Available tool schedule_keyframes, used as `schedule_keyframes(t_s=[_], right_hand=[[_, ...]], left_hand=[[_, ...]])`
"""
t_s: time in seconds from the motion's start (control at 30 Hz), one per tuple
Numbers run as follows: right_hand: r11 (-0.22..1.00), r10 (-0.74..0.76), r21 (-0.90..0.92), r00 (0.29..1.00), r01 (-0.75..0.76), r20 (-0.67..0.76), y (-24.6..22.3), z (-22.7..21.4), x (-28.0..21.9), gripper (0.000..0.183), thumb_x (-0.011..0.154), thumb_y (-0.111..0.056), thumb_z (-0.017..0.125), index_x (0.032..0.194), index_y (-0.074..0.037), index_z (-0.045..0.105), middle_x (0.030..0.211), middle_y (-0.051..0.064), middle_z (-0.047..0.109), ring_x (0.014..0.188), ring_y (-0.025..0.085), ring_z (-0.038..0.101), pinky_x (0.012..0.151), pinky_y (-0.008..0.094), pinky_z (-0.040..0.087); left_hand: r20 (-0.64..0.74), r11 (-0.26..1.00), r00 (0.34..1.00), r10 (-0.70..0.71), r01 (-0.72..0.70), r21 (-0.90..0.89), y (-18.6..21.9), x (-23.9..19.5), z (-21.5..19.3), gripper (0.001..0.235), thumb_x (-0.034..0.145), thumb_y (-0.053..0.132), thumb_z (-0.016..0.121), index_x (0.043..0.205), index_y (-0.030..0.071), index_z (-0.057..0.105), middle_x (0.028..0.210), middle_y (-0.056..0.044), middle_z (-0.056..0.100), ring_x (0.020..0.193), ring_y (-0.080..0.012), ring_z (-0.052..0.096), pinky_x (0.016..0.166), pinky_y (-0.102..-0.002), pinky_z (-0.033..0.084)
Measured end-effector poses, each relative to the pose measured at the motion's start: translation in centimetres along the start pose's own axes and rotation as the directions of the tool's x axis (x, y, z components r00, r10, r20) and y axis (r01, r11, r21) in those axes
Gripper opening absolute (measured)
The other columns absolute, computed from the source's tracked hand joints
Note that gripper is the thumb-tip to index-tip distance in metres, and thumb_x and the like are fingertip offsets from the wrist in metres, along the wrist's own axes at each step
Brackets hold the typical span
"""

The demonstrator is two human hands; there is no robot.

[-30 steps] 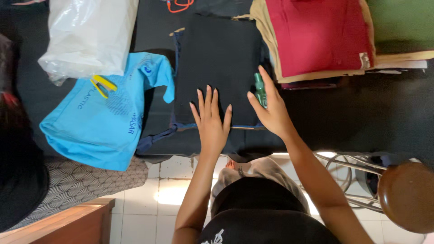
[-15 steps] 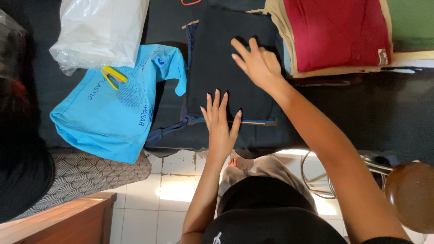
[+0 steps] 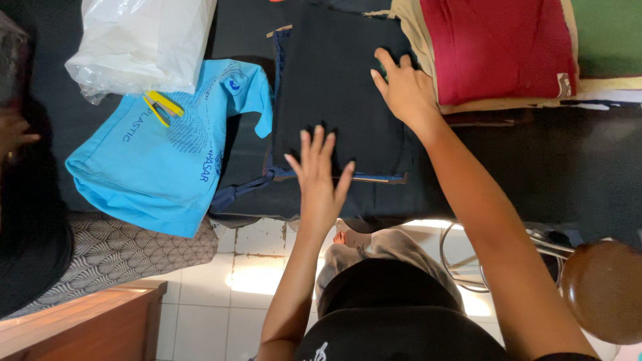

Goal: The person folds a stack of assorted clothing items on a table. They handle shirts and pants one by one, smoothing and folding them into neat piles.

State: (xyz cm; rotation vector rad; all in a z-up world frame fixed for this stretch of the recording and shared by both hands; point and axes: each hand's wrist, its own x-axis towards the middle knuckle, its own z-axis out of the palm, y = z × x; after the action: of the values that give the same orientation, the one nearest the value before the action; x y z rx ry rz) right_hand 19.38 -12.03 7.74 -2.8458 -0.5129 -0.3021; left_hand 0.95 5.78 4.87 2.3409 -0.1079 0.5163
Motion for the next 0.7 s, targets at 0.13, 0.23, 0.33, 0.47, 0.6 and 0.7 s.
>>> schedule_keyframes(t_s=[0.13,0.23,0.33,0.47,0.6,0.7], right_hand=[[0.979,0.046,0.202,0.993,-0.022,-0.113,-0.6,-0.4,-1.8,0.042,0.113,-0.039,0.056,0.148,-0.016,0.051,0.106,0.024,0.066,0.078,0.042,0.07,0.066,0.049,0.055],[0.841,-0.16,0.363,0.826,0.401,-0.541,-0.7,-1.9,-5.0,0.037,0.122,-0.028,0.059,0.149,-0.008,0.044,0.132,0.021,0.064,0.114,0.039,0.069,0.099,0.044,0.056],[0.459,0.423,0.84,0.903,-0.288,0.078,-0.3,-3.4,-8.7,0.044,0.104,-0.023,0.069,0.143,-0.011,0.054,0.084,0.009,0.062,0.065,0.017,0.058,0.059,0.031,0.048],[0.182,0.429,0.98,0.903,-0.078,-0.008,0.8,-4.0,-12.1,0.021,0.105,-0.021,0.07,0.114,-0.009,0.055,0.089,0.002,0.064,0.071,0.011,0.065,0.064,0.027,0.051],[0.12,0.408,0.989,0.912,-0.088,0.032,2.1,-3.3,-13.7,0.024,0.1,-0.017,0.075,0.108,-0.01,0.054,0.083,0.003,0.06,0.065,0.012,0.061,0.06,0.027,0.049],[0.076,0.449,0.981,0.885,-0.177,0.125,2.2,-2.4,-14.2,0.019,0.102,-0.022,0.071,0.11,-0.009,0.059,0.079,0.003,0.059,0.061,0.012,0.058,0.057,0.027,0.048]], left_hand=[[0.144,0.98,0.969,0.199,-0.195,-0.044,0.4,0.8,1.1,0.083,0.089,0.036,0.079,0.153,-0.002,0.043,0.166,-0.019,0.035,0.158,-0.0406,0.021,0.126,-0.065,0.015],[0.251,0.959,0.929,0.273,-0.284,0.01,0.6,1.6,2.3,0.093,0.084,0.038,0.08,0.157,-0.002,0.037,0.168,-0.017,0.031,0.16,-0.0388,0.022,0.129,-0.06,0.022],[0.305,0.929,0.905,0.295,-0.347,0.13,0.8,2.7,3.7,0.101,0.08,0.04,0.081,0.16,0.003,0.032,0.169,-0.015,0.026,0.158,-0.0394,0.02,0.128,-0.059,0.022],[0.323,0.88,0.879,0.351,-0.428,0.208,0.6,3.2,4.1,0.104,0.074,0.044,0.083,0.161,0.022,0.031,0.168,-0.011,0.023,0.155,-0.0426,0.017,0.125,-0.061,0.021],[0.372,0.838,0.859,0.351,-0.466,0.285,0.3,3.1,4.4,0.105,0.07,0.044,0.085,0.16,0.03,0.033,0.168,-0.01,0.024,0.155,-0.0442,0.018,0.123,-0.064,0.021],[0.335,0.855,0.876,0.346,-0.442,0.272,0.0,3.3,4.5,0.098,0.074,0.038,0.085,0.159,0.027,0.038,0.166,-0.007,0.036,0.155,-0.0404,0.025,0.124,-0.06,0.023]])
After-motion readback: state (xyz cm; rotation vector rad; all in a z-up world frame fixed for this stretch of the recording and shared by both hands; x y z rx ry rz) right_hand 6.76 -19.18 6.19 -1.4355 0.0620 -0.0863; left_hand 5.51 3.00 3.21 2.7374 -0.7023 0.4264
